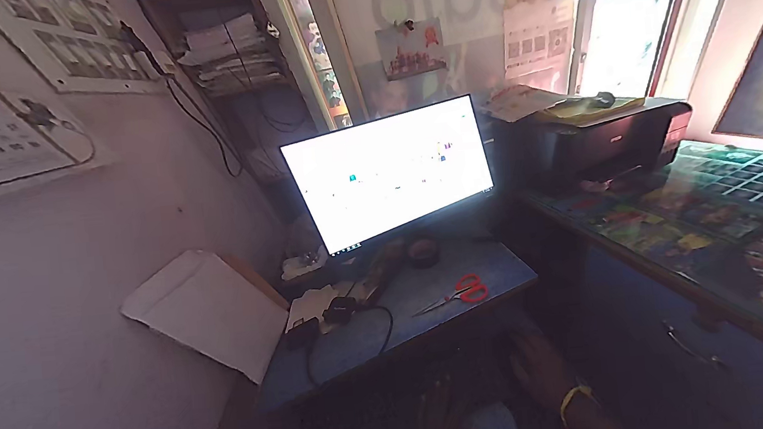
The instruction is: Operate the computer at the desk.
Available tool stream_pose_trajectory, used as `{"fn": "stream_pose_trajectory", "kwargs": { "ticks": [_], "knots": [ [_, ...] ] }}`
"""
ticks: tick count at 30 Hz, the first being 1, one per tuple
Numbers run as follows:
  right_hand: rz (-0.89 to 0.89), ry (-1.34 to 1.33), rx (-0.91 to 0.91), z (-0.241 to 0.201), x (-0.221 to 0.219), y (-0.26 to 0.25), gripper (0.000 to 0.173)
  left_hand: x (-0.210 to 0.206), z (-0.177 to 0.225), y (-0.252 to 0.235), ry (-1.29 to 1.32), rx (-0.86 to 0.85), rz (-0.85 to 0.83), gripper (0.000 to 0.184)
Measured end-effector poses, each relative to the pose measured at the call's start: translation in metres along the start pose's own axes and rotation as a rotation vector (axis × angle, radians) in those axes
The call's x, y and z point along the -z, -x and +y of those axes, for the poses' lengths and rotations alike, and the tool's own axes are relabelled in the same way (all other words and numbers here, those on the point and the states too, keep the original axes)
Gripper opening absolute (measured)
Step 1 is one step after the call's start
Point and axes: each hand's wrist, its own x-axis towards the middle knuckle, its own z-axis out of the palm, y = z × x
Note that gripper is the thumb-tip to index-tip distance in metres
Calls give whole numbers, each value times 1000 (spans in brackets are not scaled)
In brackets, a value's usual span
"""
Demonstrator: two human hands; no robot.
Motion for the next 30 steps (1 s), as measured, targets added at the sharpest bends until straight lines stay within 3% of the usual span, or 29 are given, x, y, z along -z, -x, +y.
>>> {"fn": "stream_pose_trajectory", "kwargs": {
  "ticks": [30],
  "knots": [
    [-6,7,12,1,1,-1,54,-2,-4,-2,8,-33,26,49]
  ]
}}
